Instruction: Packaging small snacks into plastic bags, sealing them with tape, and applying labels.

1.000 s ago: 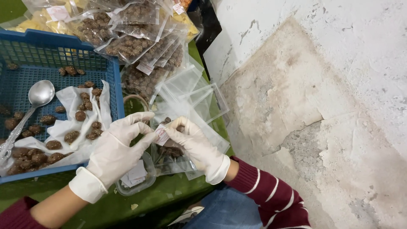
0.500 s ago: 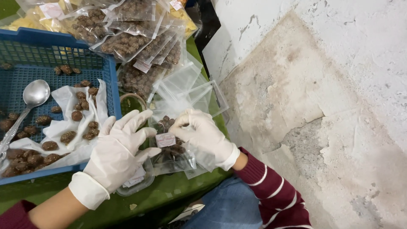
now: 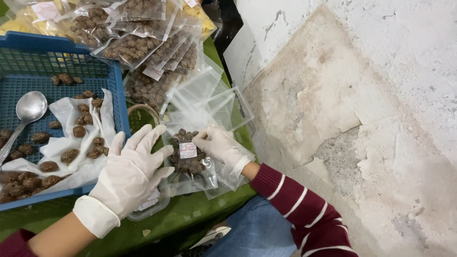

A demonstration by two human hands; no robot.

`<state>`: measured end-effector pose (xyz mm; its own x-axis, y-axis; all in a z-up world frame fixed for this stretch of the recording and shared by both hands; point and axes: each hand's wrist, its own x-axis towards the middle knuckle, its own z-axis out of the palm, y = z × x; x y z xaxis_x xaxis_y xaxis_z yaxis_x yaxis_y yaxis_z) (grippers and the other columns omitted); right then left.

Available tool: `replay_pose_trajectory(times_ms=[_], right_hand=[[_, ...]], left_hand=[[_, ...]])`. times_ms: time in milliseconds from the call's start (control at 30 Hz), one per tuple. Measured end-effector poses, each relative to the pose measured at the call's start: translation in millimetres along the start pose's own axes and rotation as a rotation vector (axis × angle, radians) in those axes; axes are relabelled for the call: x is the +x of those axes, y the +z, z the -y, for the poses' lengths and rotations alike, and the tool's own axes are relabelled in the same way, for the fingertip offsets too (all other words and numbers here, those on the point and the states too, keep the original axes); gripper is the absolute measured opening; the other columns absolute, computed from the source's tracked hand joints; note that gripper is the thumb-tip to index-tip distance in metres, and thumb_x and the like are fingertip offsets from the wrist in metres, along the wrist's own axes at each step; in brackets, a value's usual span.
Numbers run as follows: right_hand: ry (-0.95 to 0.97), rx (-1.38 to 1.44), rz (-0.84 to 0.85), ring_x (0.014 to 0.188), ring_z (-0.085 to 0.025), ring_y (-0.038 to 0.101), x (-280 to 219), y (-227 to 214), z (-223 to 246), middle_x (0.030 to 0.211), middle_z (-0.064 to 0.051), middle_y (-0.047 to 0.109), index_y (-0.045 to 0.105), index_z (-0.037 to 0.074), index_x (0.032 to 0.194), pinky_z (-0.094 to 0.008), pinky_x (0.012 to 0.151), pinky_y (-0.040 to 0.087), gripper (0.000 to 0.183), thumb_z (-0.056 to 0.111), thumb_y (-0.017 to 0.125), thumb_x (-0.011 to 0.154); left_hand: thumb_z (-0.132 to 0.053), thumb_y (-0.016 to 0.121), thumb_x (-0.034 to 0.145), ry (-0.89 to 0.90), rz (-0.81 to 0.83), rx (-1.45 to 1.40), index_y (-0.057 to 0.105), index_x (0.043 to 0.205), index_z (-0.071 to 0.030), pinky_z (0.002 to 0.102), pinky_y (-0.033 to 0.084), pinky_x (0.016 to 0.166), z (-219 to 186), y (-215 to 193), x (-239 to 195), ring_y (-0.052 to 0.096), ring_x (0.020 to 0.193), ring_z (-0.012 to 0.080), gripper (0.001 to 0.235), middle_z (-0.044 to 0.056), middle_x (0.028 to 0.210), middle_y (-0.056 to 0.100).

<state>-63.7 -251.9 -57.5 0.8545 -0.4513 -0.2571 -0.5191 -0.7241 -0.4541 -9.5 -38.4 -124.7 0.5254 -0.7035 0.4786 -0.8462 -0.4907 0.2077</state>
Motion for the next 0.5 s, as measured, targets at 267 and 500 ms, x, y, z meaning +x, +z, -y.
replay_pose_trajectory(times_ms=[267, 500], right_hand=[[-0.149, 0.182, -0.026, 0.059, -0.007, 0.041, -0.7, 8.0, 3.1, 0.066, 0.005, 0.047, 0.039, 0.017, 0.051, -0.028, 0.056, 0.034, 0.038, 0.017, 0.057, 0.083], [-0.049, 0.102, -0.062, 0.098, -0.024, 0.063, 25.5, 32.3, -22.8, 0.093, -0.003, 0.066, 0.071, 0.024, 0.078, -0.033, 0.085, 0.049, 0.021, 0.043, 0.066, 0.073]], left_hand=[[-0.069, 0.013, 0.088, 0.203, 0.761, 0.507, 0.001, 0.150, -0.028, 0.066, 0.005, 0.112, -36.1, -8.7, 37.1, -0.018, 0.144, 0.0321, 0.075, 0.014, 0.159, -0.017], [-0.062, 0.047, 0.087, 0.110, 0.754, 0.411, 0.021, 0.148, -0.025, 0.062, 0.011, 0.111, -47.3, -17.8, 45.2, -0.002, 0.146, 0.0328, 0.077, 0.015, 0.159, -0.001]])
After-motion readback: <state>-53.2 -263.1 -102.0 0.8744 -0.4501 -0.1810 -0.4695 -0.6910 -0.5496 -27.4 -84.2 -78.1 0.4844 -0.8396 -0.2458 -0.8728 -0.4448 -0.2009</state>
